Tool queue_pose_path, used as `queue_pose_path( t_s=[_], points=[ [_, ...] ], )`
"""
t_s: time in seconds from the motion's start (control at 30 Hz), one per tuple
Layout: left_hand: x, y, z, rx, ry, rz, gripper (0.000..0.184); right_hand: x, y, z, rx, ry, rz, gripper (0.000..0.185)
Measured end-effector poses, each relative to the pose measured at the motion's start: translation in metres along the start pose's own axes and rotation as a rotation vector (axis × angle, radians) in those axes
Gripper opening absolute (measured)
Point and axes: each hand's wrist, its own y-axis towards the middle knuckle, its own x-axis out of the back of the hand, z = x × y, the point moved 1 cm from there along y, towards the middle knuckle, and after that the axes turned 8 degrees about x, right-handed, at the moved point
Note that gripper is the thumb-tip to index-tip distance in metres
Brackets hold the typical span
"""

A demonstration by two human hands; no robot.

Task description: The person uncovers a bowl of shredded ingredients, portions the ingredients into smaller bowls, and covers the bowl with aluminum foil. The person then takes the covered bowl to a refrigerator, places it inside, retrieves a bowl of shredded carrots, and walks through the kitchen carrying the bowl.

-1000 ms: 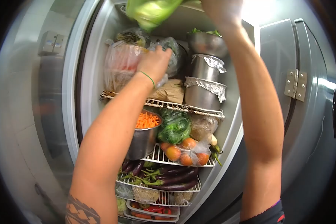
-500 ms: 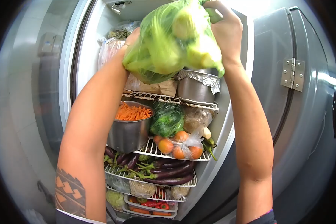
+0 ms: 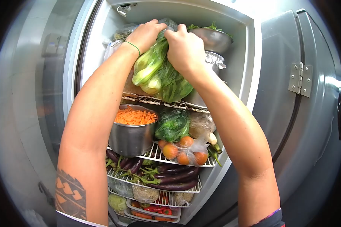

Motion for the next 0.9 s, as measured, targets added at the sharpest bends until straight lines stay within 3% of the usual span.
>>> queue_pose_path(
  t_s=[0.17, 0.23, 0.37, 0.43, 0.47, 0.57, 0.63, 0.73, 0.9],
  points=[
    [-0.003, -0.004, -0.003, 0.013, -0.045, 0.027, 0.052, -0.06, -0.003, 0.022, -0.012, -0.073, 0.219, 0.023],
    [-0.007, -0.011, -0.013, -0.048, 0.004, 0.084, 0.053, -0.086, -0.015, 0.023, -0.153, -0.035, 0.326, 0.025],
    [-0.018, -0.017, -0.015, -0.067, 0.035, 0.075, 0.055, -0.098, -0.014, 0.005, -0.182, 0.165, 0.611, 0.047],
    [-0.021, -0.012, -0.01, -0.075, 0.047, 0.085, 0.056, -0.124, -0.004, -0.009, -0.232, 0.262, 0.746, 0.047],
    [-0.023, -0.012, -0.008, -0.085, 0.064, 0.094, 0.057, -0.095, 0.009, -0.01, -0.032, 0.333, 0.895, 0.041],
    [-0.02, -0.016, -0.008, -0.079, 0.055, 0.079, 0.057, -0.066, 0.008, -0.019, -0.145, 0.615, 0.653, 0.043],
    [-0.025, -0.01, -0.005, -0.093, 0.035, 0.096, 0.057, -0.004, -0.005, 0.016, -0.285, 0.592, 0.667, 0.063],
    [-0.026, -0.008, -0.005, -0.124, 0.066, 0.085, 0.045, -0.021, -0.048, 0.063, -0.327, 0.407, 0.521, 0.094],
    [-0.023, -0.01, -0.016, -0.186, 0.096, 0.114, 0.032, -0.043, -0.031, 0.044, -0.444, 0.601, 0.637, 0.076]
  ],
)
